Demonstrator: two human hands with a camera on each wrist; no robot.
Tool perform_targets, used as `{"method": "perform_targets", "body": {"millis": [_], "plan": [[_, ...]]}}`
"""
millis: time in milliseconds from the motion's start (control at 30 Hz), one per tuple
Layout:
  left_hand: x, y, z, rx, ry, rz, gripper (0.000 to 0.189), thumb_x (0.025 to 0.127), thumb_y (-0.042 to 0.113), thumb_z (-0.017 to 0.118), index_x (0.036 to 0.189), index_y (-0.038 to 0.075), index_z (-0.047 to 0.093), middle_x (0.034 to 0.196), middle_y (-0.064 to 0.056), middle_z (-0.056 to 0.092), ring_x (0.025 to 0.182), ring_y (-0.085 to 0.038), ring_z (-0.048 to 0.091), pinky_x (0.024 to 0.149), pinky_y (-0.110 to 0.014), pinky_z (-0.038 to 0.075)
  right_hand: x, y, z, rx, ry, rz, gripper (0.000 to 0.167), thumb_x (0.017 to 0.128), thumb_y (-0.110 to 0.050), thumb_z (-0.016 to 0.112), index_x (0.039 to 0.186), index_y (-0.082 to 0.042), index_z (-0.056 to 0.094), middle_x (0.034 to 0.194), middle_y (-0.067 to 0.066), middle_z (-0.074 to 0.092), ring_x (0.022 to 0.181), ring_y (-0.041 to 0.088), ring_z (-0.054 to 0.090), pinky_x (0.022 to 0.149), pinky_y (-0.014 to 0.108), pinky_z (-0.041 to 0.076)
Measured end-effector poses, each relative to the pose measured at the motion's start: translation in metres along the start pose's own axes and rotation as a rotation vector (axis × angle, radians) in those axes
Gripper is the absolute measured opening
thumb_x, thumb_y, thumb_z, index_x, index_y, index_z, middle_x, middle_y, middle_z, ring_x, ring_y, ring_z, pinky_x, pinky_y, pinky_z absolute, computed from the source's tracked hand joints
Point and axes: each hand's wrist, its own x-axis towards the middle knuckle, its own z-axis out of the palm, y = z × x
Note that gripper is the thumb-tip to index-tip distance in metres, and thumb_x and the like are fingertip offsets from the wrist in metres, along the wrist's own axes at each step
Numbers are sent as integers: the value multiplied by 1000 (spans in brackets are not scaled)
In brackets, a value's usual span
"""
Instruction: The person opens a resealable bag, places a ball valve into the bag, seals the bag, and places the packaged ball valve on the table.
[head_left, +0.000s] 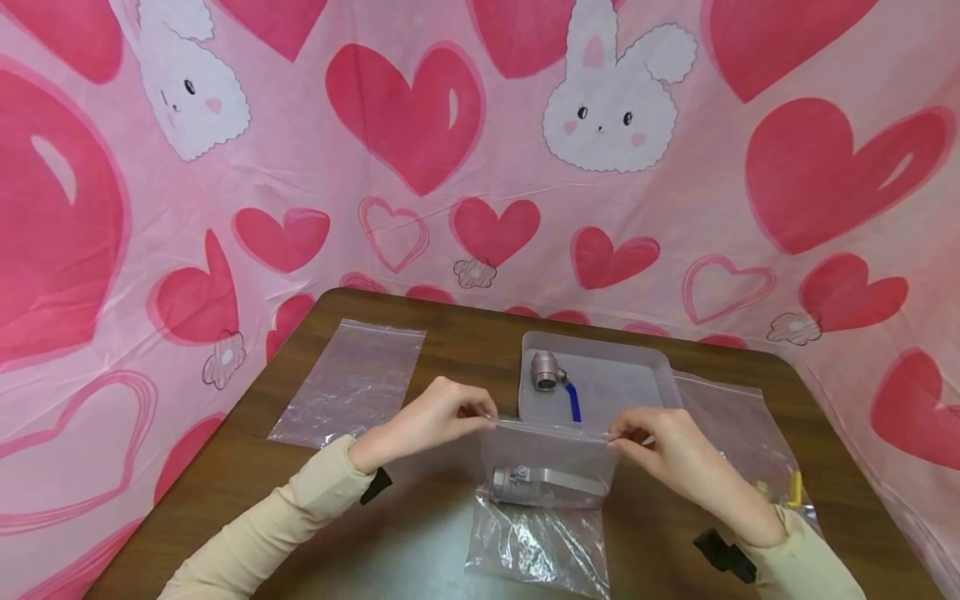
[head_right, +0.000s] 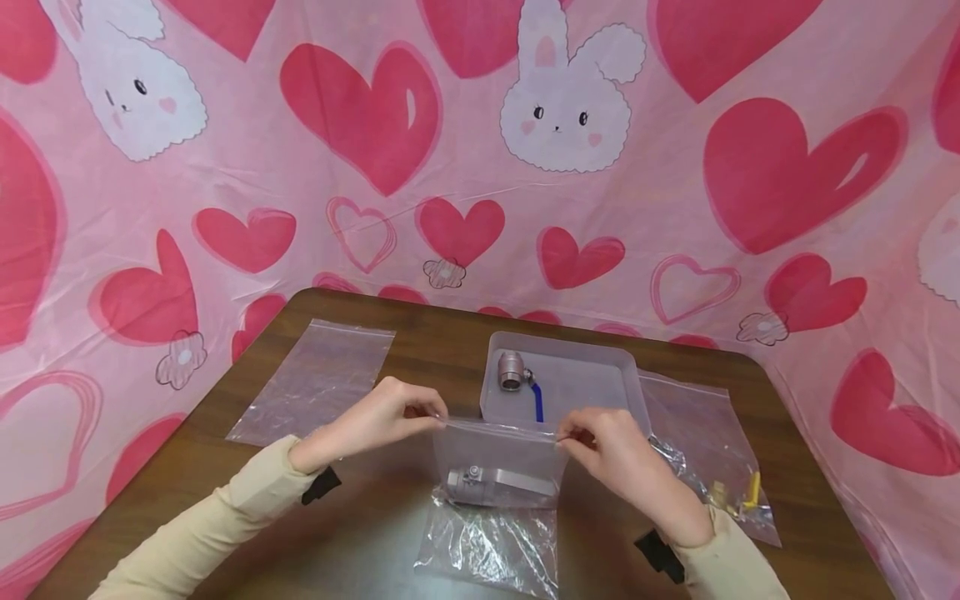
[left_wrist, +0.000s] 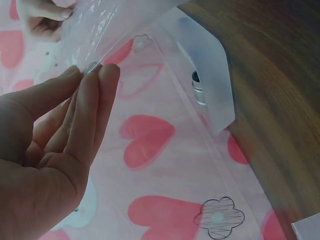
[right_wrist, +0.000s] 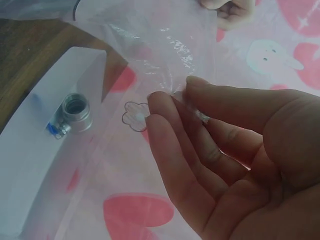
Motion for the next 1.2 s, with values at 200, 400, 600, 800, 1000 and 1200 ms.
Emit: {"method": "perform_targets", "body": {"millis": [200, 400, 600, 800, 1000, 1200], "plan": [[0, -1, -2, 17, 50, -37, 4, 87, 17, 76, 88, 13, 75, 80, 2, 76, 67, 4, 62, 59, -13, 47, -1, 1, -2, -2, 5, 43, 16, 80, -7, 80, 80, -20, 69, 74, -15, 66, 68, -10, 55, 55, 17, 51], [0, 6, -6, 60, 90, 1, 5, 90, 18, 73, 89, 13, 73, 80, 4, 74, 68, 4, 57, 61, -13, 47, -2, -2, -5, 4, 24, 24, 16, 80, -6, 79, 83, -19, 69, 76, -13, 67, 69, -9, 56, 55, 18, 52], [0, 17, -13, 83, 151, 31, 4, 92, 17, 71, 89, 15, 70, 78, 7, 68, 68, 3, 53, 61, -18, 48, -1, -11, -15, -24, 71, 7, 20, 80, -5, 79, 83, -21, 68, 76, -13, 66, 69, -9, 55, 56, 16, 52], [1, 21, -15, 89, 211, 51, 4, 90, 13, 72, 90, 15, 68, 81, 5, 68, 70, 1, 52, 63, -17, 47, 1, -18, -24, -55, 120, -26, 25, 77, -2, 81, 84, -21, 67, 75, -15, 63, 67, -9, 52, 56, 10, 47], [2, 28, -19, 58, 287, 109, 5, 91, 11, 71, 91, 12, 66, 79, 3, 67, 69, -1, 54, 60, -16, 45, 2, -23, -30, -66, 169, -40, 29, 74, 1, 82, 87, -20, 67, 78, -15, 63, 68, -8, 55, 62, 7, 49], [6, 39, -27, 46, 349, 139, 7, 90, 9, 72, 93, 10, 66, 79, 1, 64, 69, -3, 54, 59, -19, 47, 5, -27, -39, -72, 233, -27, 33, 73, 4, 81, 88, -20, 66, 82, -12, 64, 71, -5, 58, 62, 7, 47]]}}
